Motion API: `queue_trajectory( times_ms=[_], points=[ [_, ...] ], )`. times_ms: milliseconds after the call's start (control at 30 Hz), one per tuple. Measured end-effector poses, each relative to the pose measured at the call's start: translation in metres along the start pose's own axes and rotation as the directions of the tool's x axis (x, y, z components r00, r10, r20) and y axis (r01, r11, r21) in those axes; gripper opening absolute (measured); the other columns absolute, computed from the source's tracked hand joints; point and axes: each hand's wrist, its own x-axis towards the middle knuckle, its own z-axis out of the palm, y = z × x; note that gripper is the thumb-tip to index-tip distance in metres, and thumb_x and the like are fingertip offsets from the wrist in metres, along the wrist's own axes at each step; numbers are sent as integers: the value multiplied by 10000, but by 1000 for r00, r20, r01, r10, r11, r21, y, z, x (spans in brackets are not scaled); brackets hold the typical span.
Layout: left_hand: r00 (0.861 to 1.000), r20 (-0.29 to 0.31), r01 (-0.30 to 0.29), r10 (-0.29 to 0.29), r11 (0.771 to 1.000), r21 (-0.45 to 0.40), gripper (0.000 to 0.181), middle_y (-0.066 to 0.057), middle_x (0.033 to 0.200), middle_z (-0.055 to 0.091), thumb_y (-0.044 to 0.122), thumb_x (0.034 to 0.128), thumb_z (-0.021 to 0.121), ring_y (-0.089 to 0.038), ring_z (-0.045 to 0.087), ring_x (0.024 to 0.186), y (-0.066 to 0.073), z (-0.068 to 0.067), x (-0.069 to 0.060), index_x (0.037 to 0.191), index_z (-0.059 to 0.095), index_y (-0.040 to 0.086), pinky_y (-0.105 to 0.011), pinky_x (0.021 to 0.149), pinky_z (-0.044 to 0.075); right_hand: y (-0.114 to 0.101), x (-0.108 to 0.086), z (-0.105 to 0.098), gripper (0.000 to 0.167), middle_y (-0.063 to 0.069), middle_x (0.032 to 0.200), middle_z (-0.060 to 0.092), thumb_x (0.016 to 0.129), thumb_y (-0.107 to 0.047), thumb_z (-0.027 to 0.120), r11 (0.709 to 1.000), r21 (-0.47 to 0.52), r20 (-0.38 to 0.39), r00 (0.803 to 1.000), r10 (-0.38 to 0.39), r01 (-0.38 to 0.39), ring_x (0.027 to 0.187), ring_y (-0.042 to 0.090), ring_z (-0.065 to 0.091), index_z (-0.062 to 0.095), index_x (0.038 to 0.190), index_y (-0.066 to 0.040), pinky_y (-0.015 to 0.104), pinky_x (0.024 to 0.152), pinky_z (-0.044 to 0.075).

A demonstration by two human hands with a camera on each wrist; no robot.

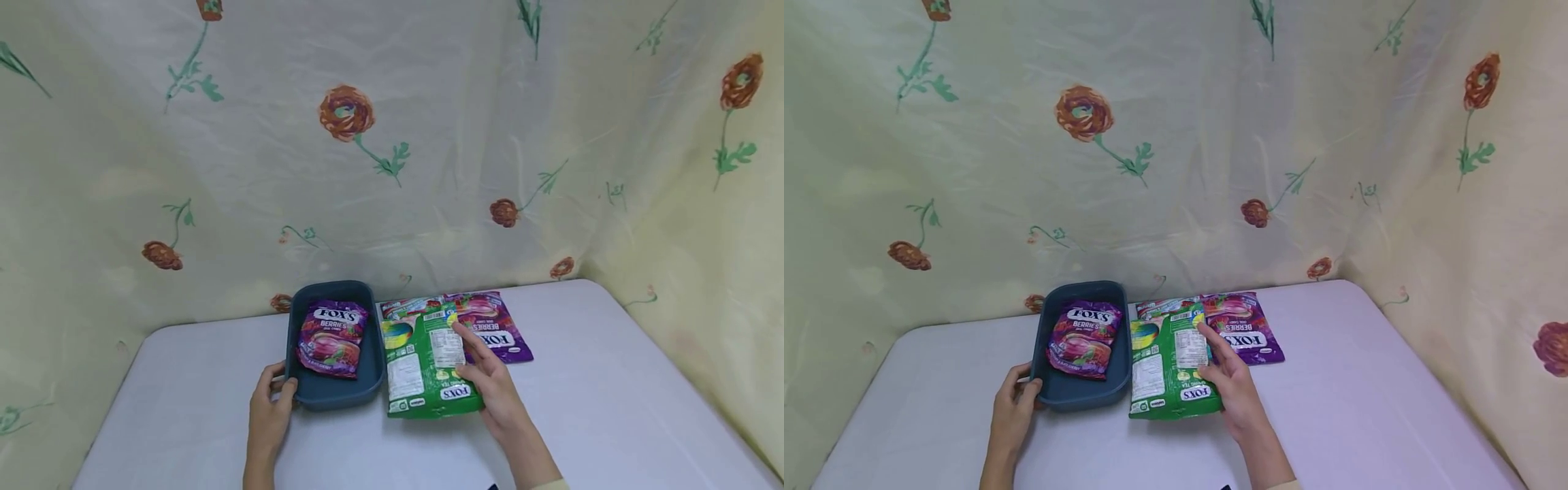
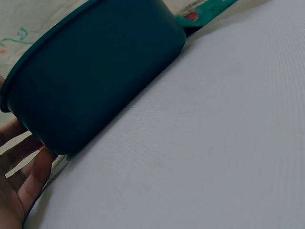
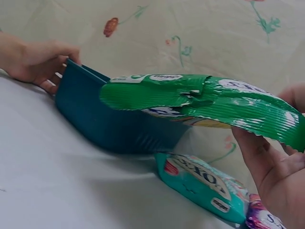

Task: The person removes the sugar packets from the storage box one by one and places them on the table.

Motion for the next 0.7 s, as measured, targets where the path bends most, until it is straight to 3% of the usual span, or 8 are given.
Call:
queue_trajectory(
  times_ms=[267,533,700],
  points=[
    [1000,9,9,-9,1000,-1,359,-114,1286,528,199,921,511,-241,563,1053,1,0,0,1273,518,128,-210,683,525,2,2,-10,637,-3,1556,204,869,-24,521,998,-56,4,1000,11,-10,1317,231,306,371,1448,-243,242,906,474],
    [1000,6,-4,4,1000,2,359,-121,1289,532,193,920,512,-242,571,1054,2,0,-1,1271,521,118,-192,674,517,1,2,-22,653,74,1518,237,857,-8,521,993,-100,66,996,63,-56,1134,205,494,353,1455,-212,301,826,522],
    [1000,5,0,0,1000,10,361,-121,1289,534,201,919,515,-240,571,1057,2,0,-1,1272,521,124,-191,678,514,3,3,-26,656,97,1526,197,854,-2,515,990,-124,127,989,80,-64,1104,218,516,327,1459,-171,309,805,531]
  ],
)
